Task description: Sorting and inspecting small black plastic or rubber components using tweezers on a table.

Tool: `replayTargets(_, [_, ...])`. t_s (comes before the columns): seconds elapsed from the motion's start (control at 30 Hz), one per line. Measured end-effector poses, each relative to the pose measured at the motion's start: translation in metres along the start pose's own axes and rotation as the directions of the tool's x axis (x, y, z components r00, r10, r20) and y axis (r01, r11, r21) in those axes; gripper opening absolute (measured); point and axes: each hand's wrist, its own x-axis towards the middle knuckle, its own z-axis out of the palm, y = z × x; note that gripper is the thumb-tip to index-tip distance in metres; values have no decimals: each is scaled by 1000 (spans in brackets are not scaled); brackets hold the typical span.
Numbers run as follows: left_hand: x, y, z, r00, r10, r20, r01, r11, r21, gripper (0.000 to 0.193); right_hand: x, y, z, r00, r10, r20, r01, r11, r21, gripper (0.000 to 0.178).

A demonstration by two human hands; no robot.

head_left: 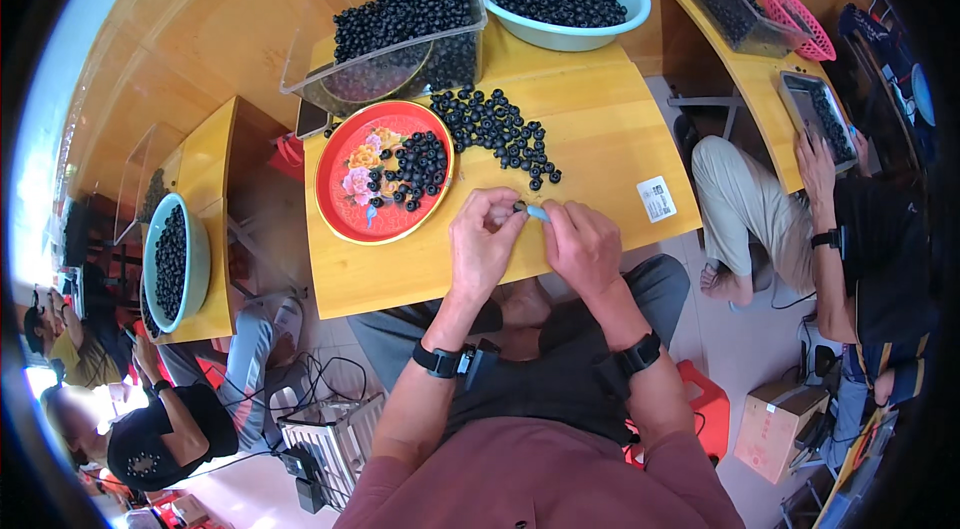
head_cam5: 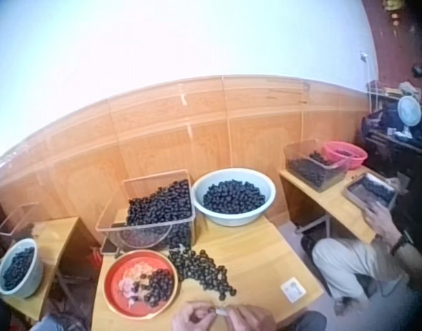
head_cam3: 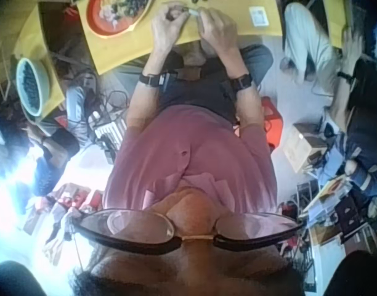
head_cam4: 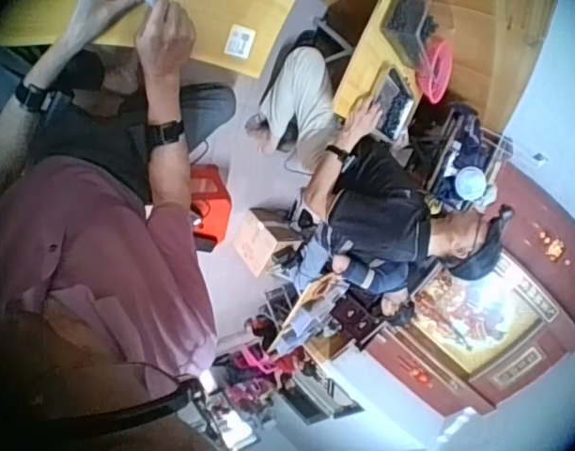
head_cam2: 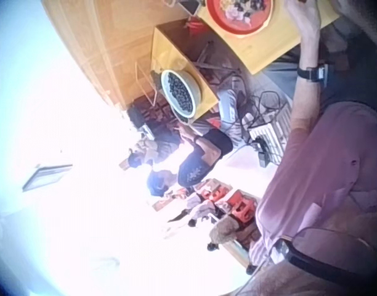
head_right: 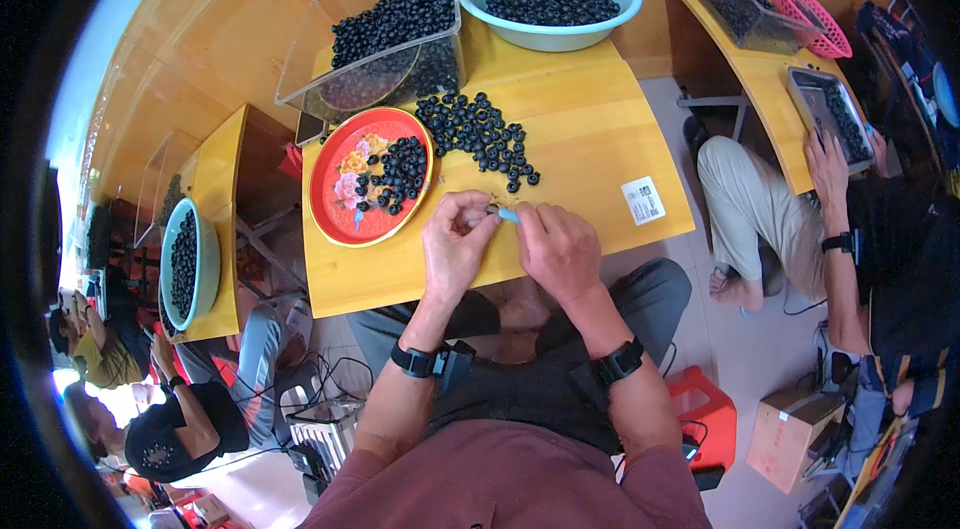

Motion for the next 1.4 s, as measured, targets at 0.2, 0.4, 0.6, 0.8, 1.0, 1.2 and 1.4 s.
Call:
replayTargets(0.2, [0, -9, -1, 1000, -18, 25, 20, 997, -77, 25, 2, 0, -1, 1000, 14, 27, -15, 1000, 12, 8])
replayTargets(0.4, [-5, -6, -1, 1000, 25, 7, -24, 989, -147, 26, 5, -2, 1, 996, 81, 44, -80, 997, -22, 7])
replayTargets(0.6, [-3, 2, -3, 995, 98, -9, -99, 994, -48, 25, 3, -1, 3, 997, 79, -4, -79, 996, -34, 7])
replayTargets(0.8, [-2, 0, -3, 994, 113, 2, -112, 993, -43, 17, 3, -1, 2, 997, 74, 6, -74, 996, -52, 6])
replayTargets(1.0, [-3, 1, -2, 996, 85, 2, -85, 996, -31, 17, 2, 0, 1, 998, 68, -3, -68, 997, -38, 6])
replayTargets(1.2, [-2, -5, 1, 1000, -16, 9, 17, 991, -130, 16, 2, -2, 2, 997, 73, -7, -74, 997, -36, 7])
replayTargets(1.4, [0, 0, 0, 995, 90, -43, -91, 996, 1, 17, 1, 0, 1, 998, 64, -13, -65, 997, -48, 8])
